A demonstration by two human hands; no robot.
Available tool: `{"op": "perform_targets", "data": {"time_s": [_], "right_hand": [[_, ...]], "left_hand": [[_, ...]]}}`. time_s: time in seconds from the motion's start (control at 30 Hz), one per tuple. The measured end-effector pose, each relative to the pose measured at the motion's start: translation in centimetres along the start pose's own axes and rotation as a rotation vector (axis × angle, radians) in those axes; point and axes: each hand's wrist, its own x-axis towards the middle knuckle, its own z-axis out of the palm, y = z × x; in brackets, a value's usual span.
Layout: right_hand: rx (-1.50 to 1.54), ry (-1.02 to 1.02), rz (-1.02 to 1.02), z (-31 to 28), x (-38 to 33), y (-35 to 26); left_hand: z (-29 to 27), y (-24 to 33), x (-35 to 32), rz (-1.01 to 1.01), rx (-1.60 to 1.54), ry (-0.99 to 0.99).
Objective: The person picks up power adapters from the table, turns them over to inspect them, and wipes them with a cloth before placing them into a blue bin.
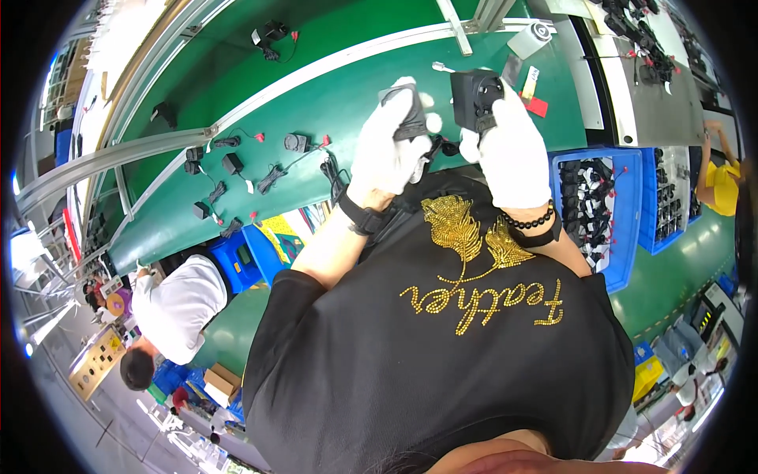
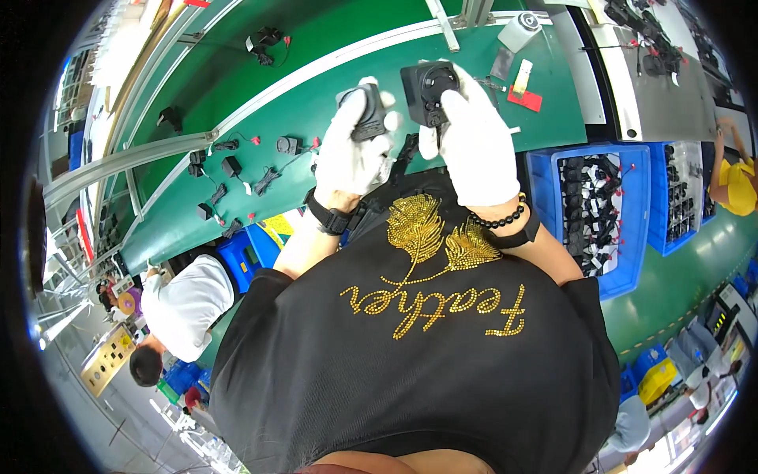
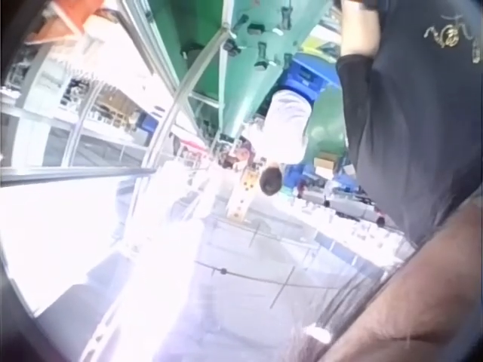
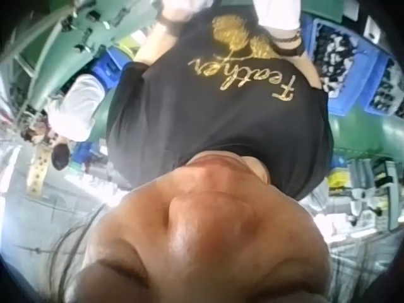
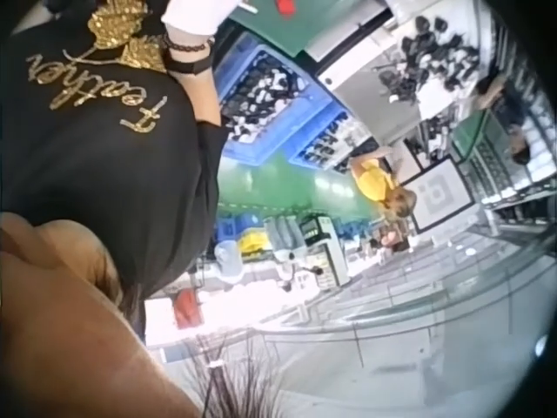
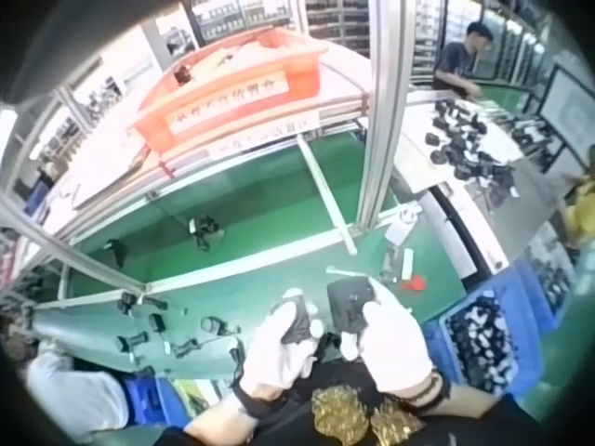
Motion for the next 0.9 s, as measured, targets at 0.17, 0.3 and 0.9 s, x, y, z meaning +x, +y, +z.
{"op": "perform_targets", "data": {"time_s": [0.17,0.3,0.9], "right_hand": [[0.294,-0.015,0.061,-0.7,1.1,0.8],[-0.118,0.065,-0.096,1.5,1.1,-0.7],[-1.099,-0.618,-0.892,0.3,3.9,-2.2]], "left_hand": [[2.5,1.2,-1.3,-0.032,-0.097,-0.279],[4.6,-0.5,-1.5,0.173,-0.083,0.044],[5.3,-0.2,-2.1,-0.036,0.153,-0.097]]}}
